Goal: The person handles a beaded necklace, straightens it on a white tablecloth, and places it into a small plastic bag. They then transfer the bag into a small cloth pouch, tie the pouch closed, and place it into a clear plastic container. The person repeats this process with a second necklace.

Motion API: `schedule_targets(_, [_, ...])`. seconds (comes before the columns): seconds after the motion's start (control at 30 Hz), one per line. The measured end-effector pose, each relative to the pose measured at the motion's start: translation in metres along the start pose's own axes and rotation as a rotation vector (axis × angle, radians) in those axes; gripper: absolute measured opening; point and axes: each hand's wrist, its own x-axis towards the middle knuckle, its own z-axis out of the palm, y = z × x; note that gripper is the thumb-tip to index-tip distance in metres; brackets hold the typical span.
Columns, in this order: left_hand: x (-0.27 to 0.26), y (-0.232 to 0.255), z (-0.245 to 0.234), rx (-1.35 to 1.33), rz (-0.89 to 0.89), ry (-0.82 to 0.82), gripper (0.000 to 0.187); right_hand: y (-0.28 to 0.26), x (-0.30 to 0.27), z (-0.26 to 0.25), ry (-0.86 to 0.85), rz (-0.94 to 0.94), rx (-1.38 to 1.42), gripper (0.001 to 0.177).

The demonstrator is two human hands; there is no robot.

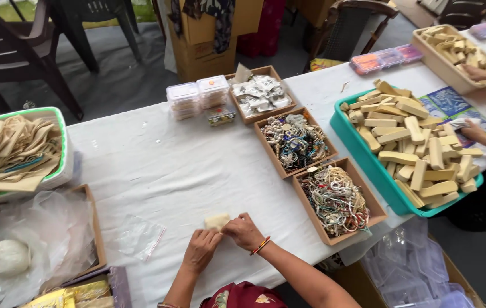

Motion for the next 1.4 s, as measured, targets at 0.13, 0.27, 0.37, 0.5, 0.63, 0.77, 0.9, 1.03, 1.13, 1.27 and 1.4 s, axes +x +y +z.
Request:
schedule_targets(0.13, [-0.008,-0.001,0.038,-0.112,-0.179,-0.041,0.013,0.002,0.005,0.005,-0.041,0.141,0.357,0.005])
schedule_targets(0.27, [0.006,0.003,0.038,-0.299,-0.576,-0.015,0.013,0.02,0.004,0.032,0.007,0.231,0.394,0.007])
schedule_targets(0.37, [0.007,0.01,0.026,-0.239,-0.632,0.044,0.016,0.013,0.003,0.03,0.014,0.241,0.356,0.009])
schedule_targets(0.5, [0.01,0.012,0.027,-0.154,-0.709,0.031,0.021,-0.003,0.005,0.013,0.089,0.316,0.184,0.02])
schedule_targets(0.63, [0.007,0.001,0.038,-0.216,-0.761,0.021,0.016,-0.009,-0.01,0.033,0.132,0.075,-0.048,0.014])
schedule_targets(0.77, [0.008,-0.002,0.04,-0.227,-0.822,-0.088,0.012,-0.026,-0.02,0.035,-0.038,-0.041,-0.299,0.062])
schedule_targets(0.9, [-0.003,0.006,0.043,0.152,-0.44,0.064,0.016,-0.027,-0.022,0.031,-0.133,0.023,-0.206,0.082])
schedule_targets(1.03, [0.001,0.024,0.041,0.012,-0.702,0.104,0.008,-0.019,-0.031,0.028,-0.263,0.044,-0.167,0.082])
schedule_targets(1.13, [0.0,0.02,0.037,-0.045,-0.898,0.11,0.012,-0.021,-0.026,0.029,-0.23,-0.01,-0.202,0.079])
schedule_targets(1.27, [-0.003,0.018,0.034,-0.061,-0.809,0.036,0.015,-0.022,-0.019,0.028,-0.25,0.032,-0.185,0.08])
schedule_targets(1.4, [0.002,0.021,0.02,0.141,-0.649,0.055,0.027,0.001,-0.015,0.05,-0.112,-0.049,-0.343,0.063])
